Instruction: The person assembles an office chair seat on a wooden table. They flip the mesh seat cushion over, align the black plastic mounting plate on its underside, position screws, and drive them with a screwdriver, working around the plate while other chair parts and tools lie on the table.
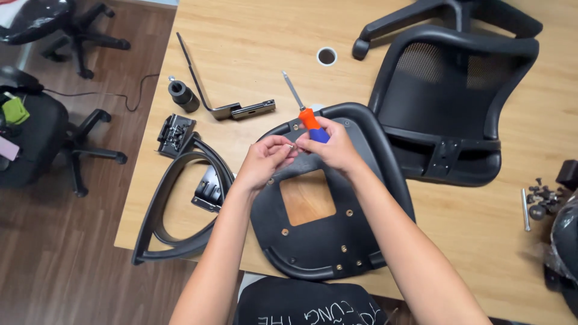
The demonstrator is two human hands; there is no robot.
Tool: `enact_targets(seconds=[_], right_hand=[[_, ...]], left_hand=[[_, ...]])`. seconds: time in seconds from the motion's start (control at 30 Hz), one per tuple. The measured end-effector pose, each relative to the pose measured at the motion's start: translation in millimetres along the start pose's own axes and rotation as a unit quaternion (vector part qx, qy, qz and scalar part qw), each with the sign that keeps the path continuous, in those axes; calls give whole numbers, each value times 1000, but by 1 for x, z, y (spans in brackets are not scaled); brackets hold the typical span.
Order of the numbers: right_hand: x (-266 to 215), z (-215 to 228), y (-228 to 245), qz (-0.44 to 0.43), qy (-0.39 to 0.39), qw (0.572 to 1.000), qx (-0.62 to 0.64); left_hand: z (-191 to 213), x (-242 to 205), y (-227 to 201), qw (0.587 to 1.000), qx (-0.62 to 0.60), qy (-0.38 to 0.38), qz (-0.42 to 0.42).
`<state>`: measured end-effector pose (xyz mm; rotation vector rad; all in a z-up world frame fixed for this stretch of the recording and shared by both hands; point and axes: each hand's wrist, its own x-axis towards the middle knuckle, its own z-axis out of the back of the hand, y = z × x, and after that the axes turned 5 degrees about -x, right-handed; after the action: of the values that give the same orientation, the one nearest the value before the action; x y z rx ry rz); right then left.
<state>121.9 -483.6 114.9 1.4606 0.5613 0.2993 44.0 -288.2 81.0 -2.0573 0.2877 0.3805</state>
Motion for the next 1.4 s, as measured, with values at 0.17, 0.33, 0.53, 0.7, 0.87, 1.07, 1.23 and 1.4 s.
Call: enact_targets(seconds=[0.17, 0.33, 0.53, 0.7, 0.87, 1.07, 1.23, 1.4], right_hand=[[14, 8, -10, -26, -8, 1000, 8], [39, -22, -25, -51, 2, 999, 14], [73, -83, -35, -89, 37, 995, 31], [93, -117, -39, -88, 37, 995, 3], [105, -132, -29, -76, 16, 995, -57], [103, -108, -7, -87, -7, 995, -50], [84, -75, 12, -72, -8, 997, -36], [60, -39, 13, -51, -13, 998, -16]], left_hand=[[-9, -17, -4, 995, -82, -56, -3], [12, -32, -12, 983, -148, -104, -12], [62, -49, -20, 972, -131, -194, -38], [107, -47, -20, 968, -64, -235, -54], [132, -32, -28, 974, -9, -217, -61], [125, 1, -47, 986, 30, -151, -60], [96, 29, -50, 994, 35, -89, -48], [47, 44, -50, 1000, -23, -12, 6]])
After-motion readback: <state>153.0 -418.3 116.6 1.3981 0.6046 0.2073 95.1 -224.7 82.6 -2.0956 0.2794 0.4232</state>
